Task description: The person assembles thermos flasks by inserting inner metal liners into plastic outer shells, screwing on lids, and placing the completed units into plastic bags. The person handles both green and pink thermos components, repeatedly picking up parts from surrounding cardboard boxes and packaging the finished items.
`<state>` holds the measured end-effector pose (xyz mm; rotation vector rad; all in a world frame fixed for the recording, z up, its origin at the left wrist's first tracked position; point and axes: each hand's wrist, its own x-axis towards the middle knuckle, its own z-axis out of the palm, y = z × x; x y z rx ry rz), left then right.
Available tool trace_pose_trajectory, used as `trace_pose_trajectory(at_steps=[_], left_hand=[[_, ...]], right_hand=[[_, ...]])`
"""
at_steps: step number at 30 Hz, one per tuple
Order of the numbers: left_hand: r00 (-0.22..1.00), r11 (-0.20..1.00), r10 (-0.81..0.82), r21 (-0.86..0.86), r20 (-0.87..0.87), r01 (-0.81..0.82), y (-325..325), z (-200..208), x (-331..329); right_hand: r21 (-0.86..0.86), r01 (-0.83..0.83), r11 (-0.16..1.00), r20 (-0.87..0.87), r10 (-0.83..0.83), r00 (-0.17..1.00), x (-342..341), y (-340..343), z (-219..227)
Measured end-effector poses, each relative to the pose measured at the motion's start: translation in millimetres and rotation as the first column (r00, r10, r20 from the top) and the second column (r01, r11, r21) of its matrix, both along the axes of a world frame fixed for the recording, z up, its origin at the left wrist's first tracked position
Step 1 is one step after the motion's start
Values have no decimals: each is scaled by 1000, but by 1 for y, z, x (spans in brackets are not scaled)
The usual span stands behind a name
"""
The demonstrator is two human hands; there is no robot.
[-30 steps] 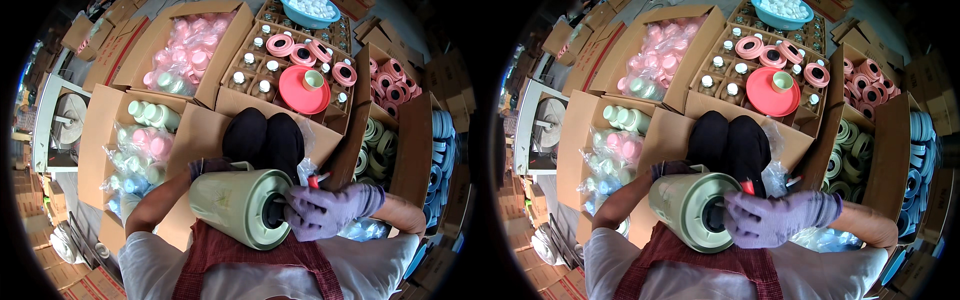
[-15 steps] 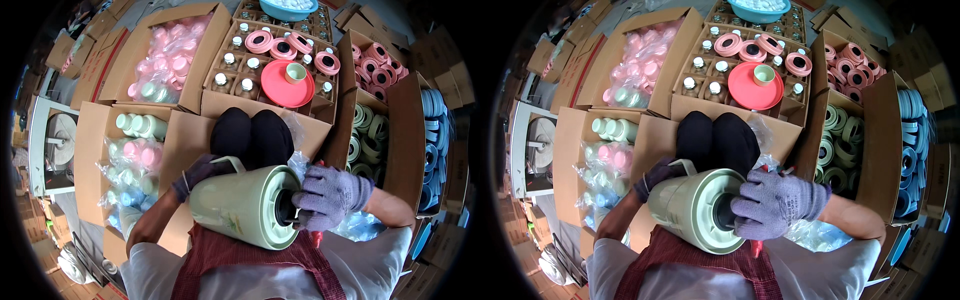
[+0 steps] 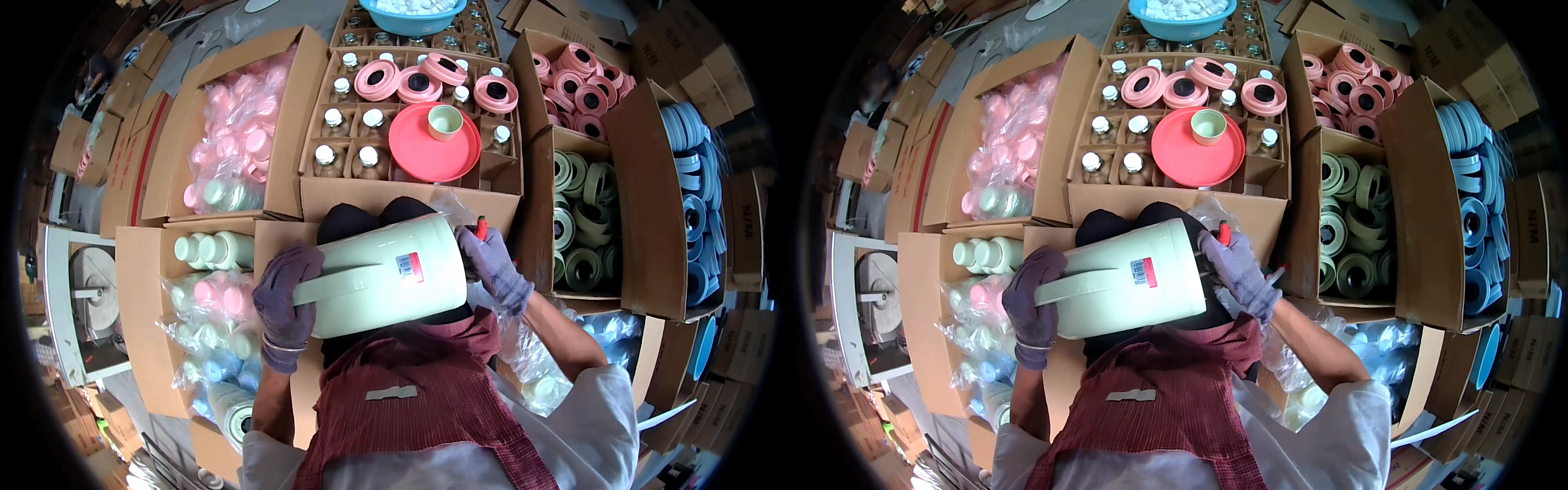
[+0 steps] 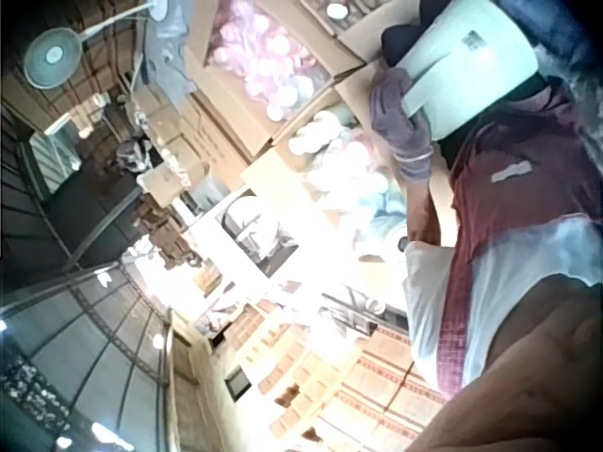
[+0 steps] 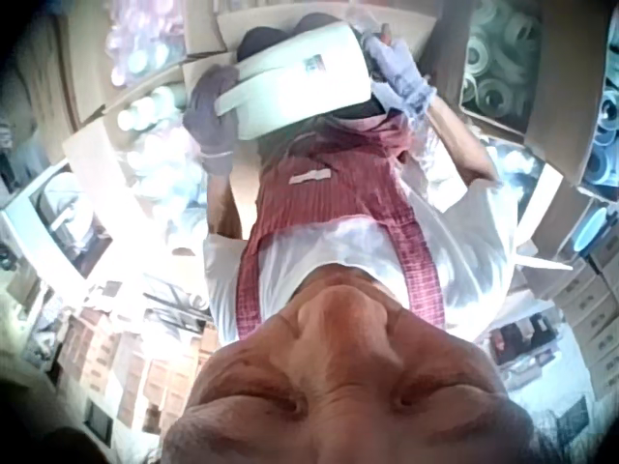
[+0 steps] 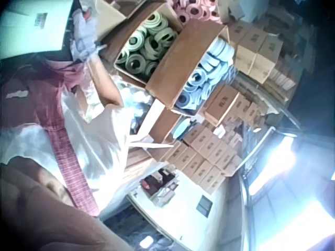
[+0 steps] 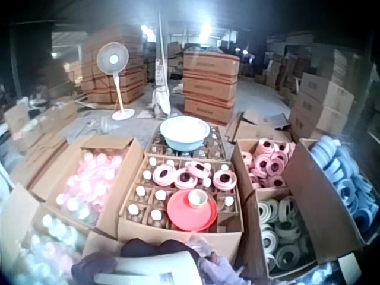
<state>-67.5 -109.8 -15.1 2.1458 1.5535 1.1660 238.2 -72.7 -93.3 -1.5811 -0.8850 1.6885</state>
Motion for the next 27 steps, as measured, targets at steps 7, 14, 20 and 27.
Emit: trace_pose_trajectory(at_steps=[7, 14, 20, 27], left_hand=[[927, 933, 291, -285, 236, -220, 19, -26, -12], [874, 945, 141, -325, 465, 21, 49, -72, -11], [254, 932, 180, -248, 950, 266, 124, -106, 31], [-486, 842, 516, -312, 706, 441, 183, -79, 67]], right_hand=[[78, -115, 990, -235, 130, 963, 7, 65, 11], [245, -587, 772, 922, 3, 388, 14, 203, -197], [414, -425, 805, 880, -235, 413, 12, 232, -167], [624, -418, 660, 718, -274, 640, 21, 254, -168]])
